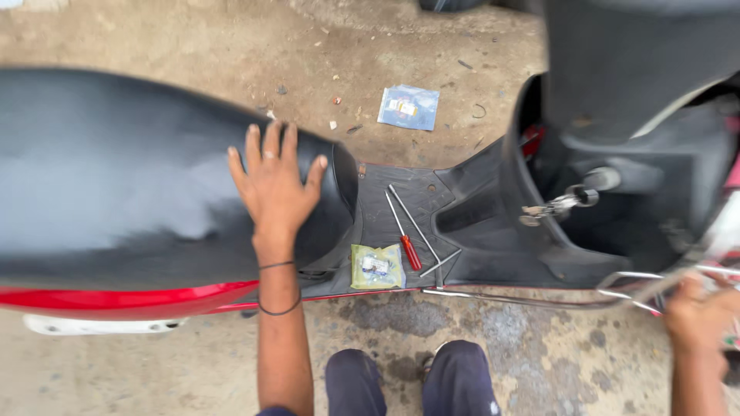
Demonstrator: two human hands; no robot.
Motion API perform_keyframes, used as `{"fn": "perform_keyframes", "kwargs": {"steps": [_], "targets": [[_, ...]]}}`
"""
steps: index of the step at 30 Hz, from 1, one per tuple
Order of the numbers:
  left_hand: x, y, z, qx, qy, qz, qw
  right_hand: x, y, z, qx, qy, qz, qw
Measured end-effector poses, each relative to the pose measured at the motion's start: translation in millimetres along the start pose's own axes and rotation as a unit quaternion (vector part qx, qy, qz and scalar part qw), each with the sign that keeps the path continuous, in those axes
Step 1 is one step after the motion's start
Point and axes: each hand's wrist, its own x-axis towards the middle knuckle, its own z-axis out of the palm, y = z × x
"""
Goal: The person sits on the ground and uses a T-handle wrench and a screwdriver to tighten bolts on the floorboard of a red scooter. They retrieve a small plastic bag of parts, remove a bolt, and install it into the floorboard, then tighten it with the wrench.
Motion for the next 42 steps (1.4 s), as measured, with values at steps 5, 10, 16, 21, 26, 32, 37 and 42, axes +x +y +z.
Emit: {"fn": "perform_keyframes", "kwargs": {"steps": [5,10,16,21,26,32,37,42], "targets": [[-7.0,17.6,-17.8,0.034,-0.124,-0.078,0.989,28.4,-41.1,-84.5,0.044,-0.061,-0.079,0.994],[-58.0,49.0,-47.1,0.036,-0.418,-0.131,0.898,-58.6,-60.8,-211.0,0.028,-0.328,0.108,0.938],[-195.6,166.8,-121.5,-0.003,-0.586,0.067,0.808,-177.5,-124.2,-346.8,0.013,-0.422,0.325,0.846],[-245.8,303.2,-199.6,-0.072,-0.690,0.180,0.698,-170.4,-120.8,-421.5,0.072,-0.364,0.410,0.833],[-241.0,428.0,-236.5,-0.081,-0.698,0.296,0.647,-114.4,-73.9,-470.0,0.153,-0.272,0.398,0.862],[-216.0,552.4,-221.4,-0.021,-0.679,0.315,0.663,-78.5,13.7,-501.2,0.141,-0.329,0.398,0.845],[-201.6,640.9,-210.7,-0.081,-0.603,0.279,0.743,-58.0,110.4,-518.4,0.089,-0.330,0.341,0.876],[-190.8,698.2,-202.3,-0.095,-0.595,0.261,0.755,-6.0,173.5,-501.0,0.037,-0.373,0.313,0.873]]}}
